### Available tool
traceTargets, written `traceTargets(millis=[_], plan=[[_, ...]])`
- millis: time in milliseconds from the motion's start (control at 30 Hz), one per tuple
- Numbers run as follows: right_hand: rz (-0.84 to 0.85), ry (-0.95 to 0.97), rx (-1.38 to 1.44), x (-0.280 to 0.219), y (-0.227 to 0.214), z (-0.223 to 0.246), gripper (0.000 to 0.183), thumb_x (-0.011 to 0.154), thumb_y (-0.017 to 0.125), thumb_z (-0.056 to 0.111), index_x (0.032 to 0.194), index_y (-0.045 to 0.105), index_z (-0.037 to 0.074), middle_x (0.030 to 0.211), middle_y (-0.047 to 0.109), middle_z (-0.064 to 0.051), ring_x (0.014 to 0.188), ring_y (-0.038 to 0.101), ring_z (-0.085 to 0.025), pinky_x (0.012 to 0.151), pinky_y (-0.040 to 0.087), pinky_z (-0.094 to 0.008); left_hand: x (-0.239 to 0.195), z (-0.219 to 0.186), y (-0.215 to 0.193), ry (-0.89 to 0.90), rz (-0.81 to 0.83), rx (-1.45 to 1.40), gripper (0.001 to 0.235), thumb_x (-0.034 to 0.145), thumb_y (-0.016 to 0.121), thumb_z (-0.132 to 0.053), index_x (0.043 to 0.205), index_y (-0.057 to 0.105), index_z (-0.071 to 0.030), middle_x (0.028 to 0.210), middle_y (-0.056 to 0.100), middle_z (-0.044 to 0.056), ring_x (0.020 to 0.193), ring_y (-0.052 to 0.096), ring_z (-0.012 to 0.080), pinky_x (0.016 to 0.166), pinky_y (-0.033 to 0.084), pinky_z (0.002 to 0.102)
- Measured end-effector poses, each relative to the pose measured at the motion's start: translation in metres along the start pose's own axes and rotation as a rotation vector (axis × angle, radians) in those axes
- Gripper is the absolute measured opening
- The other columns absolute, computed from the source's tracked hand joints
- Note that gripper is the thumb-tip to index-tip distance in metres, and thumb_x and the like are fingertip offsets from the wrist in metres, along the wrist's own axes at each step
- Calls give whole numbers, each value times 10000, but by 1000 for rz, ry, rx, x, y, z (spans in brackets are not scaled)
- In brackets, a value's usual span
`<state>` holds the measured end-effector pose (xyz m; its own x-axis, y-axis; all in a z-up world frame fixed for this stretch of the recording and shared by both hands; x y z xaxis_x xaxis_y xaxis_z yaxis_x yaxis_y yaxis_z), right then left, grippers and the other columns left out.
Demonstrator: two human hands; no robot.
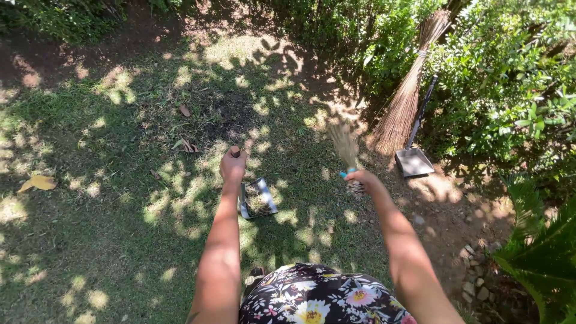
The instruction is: Sweeping a pile of dry leaves and twigs into a hand-held scoop using a twig broom.
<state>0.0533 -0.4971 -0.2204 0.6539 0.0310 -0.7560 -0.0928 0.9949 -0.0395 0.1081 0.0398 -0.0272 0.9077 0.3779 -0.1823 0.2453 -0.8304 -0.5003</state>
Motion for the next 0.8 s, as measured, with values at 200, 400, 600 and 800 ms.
traceTargets(millis=[200,400,600,800], plan=[[165,-51,-208,-7,110,-34,448,761,801,260,1094,729,-31,890,750,-145,688,704,-208,589,599,-295,-7,1,3,-72,32,-3,227,838,696,-393,973,727,-213,793,719,33,770,675,185,844,494,374],[258,64,-408,-137,153,-8,715,784,772,331,1405,470,143,908,735,-86,684,701,-181,592,592,-265,1,11,18,-117,51,34,183,864,689,-404,944,709,-240,778,698,-11,762,642,131,805,500,370],[528,27,-236,-243,113,48,889,809,776,318,1555,367,60,825,692,-160,546,672,-188,496,605,-274,-8,-8,10,-75,51,0,184,849,664,-419,998,684,-314,742,699,1,735,644,144,821,493,363],[277,-28,-427,-223,25,90,929,787,764,323,1573,320,102,795,696,-163,514,640,-205,464,570,-292,12,-4,12,10,39,14,239,848,689,-422,935,726,-203,829,718,26,816,662,206,867,483,407]])
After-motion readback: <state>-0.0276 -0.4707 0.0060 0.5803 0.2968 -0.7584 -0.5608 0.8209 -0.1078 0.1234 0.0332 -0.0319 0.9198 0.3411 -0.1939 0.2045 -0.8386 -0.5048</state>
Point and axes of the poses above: each hand's wrist, its own x-axis towards the middle knuckle, its own y-axis out of the palm, z = x × y, the point moved 10 cm from there along x, towards the middle knuckle
